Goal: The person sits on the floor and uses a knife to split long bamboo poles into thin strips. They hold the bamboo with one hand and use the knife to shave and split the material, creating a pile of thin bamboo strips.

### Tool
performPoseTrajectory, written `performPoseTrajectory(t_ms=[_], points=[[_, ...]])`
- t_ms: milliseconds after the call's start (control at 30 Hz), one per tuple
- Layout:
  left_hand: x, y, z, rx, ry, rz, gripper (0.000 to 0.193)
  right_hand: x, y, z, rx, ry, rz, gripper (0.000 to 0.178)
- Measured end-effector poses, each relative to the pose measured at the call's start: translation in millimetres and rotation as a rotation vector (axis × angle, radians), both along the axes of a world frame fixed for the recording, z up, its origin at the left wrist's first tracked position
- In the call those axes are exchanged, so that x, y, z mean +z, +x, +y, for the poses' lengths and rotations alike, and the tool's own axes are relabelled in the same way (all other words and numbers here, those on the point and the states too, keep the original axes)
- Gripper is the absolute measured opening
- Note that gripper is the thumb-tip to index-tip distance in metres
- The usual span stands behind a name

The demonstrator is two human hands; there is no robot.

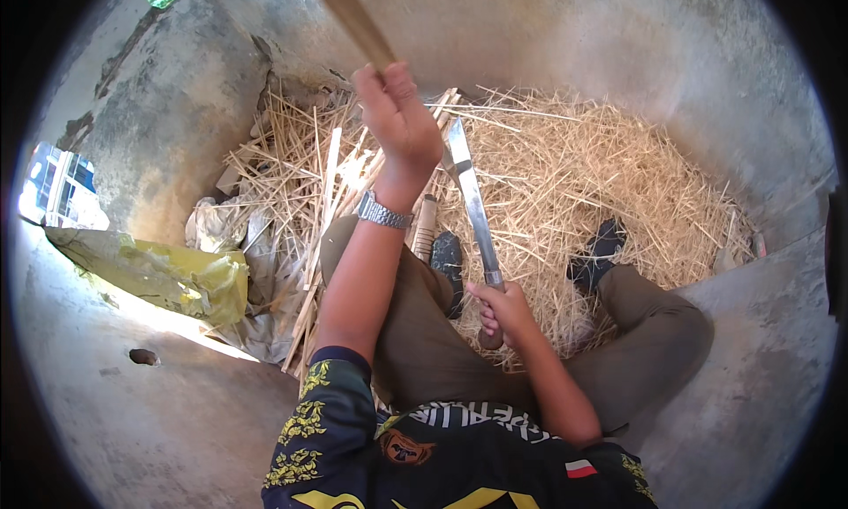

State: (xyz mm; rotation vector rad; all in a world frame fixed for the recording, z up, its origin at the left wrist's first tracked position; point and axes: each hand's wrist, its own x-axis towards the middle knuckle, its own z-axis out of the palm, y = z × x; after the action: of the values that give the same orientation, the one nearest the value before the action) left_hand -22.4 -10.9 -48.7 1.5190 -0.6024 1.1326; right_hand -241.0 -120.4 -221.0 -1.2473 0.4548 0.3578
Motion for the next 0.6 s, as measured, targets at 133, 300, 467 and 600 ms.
performPoseTrajectory(t_ms=[133, 300, 467, 600], points=[[29.9, -11.2, 5.1, 0.004, 0.202, 0.106, 0.026, 11.4, -8.5, 10.7, -0.309, -0.498, -0.449, 0.037], [35.9, -14.6, 8.3, -0.011, 0.168, 0.084, 0.025, -31.2, -3.2, 22.0, -0.541, -0.202, -0.672, 0.031], [31.7, -10.4, 15.8, 0.063, 0.206, 0.065, 0.028, -45.2, 14.3, 13.8, -0.159, -0.375, -0.100, 0.024], [35.9, -9.1, 18.3, 0.039, 0.192, 0.083, 0.021, -41.9, 13.3, 6.0, -0.139, -0.125, 0.079, 0.020]])
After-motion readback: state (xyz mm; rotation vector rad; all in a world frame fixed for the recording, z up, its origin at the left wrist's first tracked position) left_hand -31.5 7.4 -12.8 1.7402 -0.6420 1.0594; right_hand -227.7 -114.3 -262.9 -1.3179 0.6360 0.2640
